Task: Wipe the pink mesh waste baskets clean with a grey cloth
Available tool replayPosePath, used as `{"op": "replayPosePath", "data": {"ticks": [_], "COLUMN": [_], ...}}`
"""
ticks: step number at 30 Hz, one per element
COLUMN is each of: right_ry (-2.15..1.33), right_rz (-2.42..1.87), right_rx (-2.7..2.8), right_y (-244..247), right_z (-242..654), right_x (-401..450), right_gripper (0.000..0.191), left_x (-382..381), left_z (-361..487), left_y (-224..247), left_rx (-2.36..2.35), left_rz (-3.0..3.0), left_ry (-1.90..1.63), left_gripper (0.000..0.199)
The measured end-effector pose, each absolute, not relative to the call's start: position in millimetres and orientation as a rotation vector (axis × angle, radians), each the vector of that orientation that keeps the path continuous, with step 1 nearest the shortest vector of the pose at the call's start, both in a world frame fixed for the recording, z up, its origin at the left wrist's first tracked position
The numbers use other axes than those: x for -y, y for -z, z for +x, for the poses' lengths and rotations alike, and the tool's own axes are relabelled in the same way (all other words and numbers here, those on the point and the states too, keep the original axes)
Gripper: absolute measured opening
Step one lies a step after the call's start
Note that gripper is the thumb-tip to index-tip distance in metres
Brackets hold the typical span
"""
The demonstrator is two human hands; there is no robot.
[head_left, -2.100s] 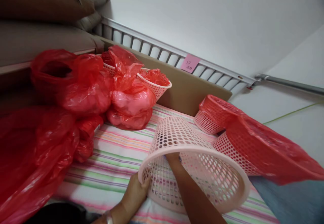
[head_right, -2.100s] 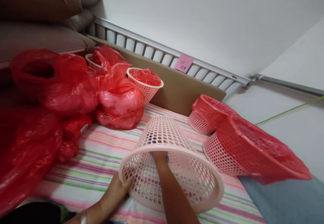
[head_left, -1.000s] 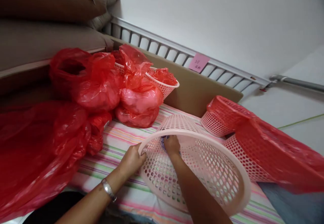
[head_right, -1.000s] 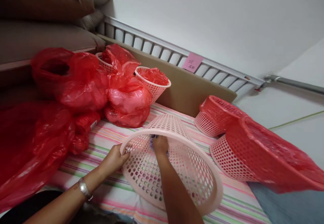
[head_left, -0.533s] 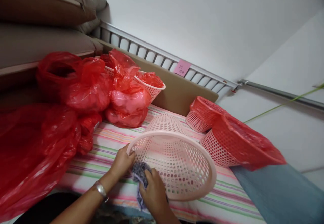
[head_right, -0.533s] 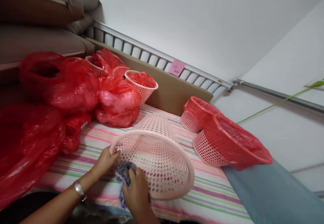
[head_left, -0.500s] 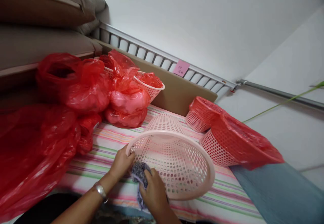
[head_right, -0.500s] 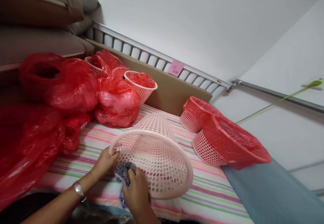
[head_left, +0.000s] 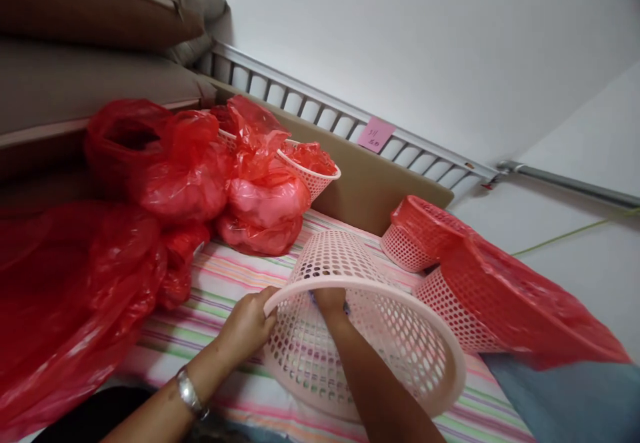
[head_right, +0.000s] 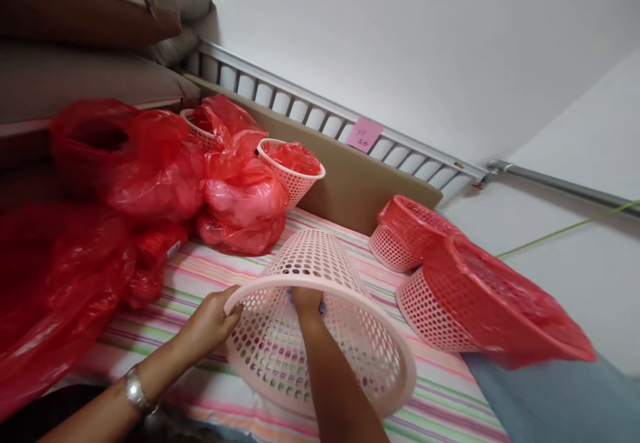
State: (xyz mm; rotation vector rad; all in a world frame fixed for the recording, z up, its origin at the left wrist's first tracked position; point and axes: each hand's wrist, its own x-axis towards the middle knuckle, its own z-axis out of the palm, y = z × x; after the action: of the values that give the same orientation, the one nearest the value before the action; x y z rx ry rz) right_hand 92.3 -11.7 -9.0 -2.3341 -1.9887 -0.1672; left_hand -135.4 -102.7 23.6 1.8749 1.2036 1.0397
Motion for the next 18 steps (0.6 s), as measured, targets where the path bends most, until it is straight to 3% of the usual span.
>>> {"op": "replayPosePath", "data": {"ticks": [4, 10, 15, 18], "right_ry": [0.131, 0.083, 0.065, 0.037], "right_rz": [-2.362, -2.361, -2.345, -2.190], "right_rx": [1.947, 1.899, 1.860, 1.971], "right_y": [16.0, 8.1, 14.4, 28.1], "right_z": [95.9, 88.4, 58.8, 47.4], "right_x": [4.9, 24.6, 96.1, 155.4], "right_gripper": [0.032, 0.032, 0.039, 0.042], "left_x": [104.8, 127.6, 130.3, 129.9], "left_z": [-130.1, -107.8, -107.1, -106.8], "left_y": [-22.2, 18.1, 33.8, 31.1], "left_rx": [-1.217, -1.228, -1.193, -1.176], "left_rz": [1.718, 1.440, 1.382, 1.376], "left_ry": [-1.082, -0.979, -1.044, -1.073], "left_gripper": [0.037, 0.031, 0.040, 0.035]}}
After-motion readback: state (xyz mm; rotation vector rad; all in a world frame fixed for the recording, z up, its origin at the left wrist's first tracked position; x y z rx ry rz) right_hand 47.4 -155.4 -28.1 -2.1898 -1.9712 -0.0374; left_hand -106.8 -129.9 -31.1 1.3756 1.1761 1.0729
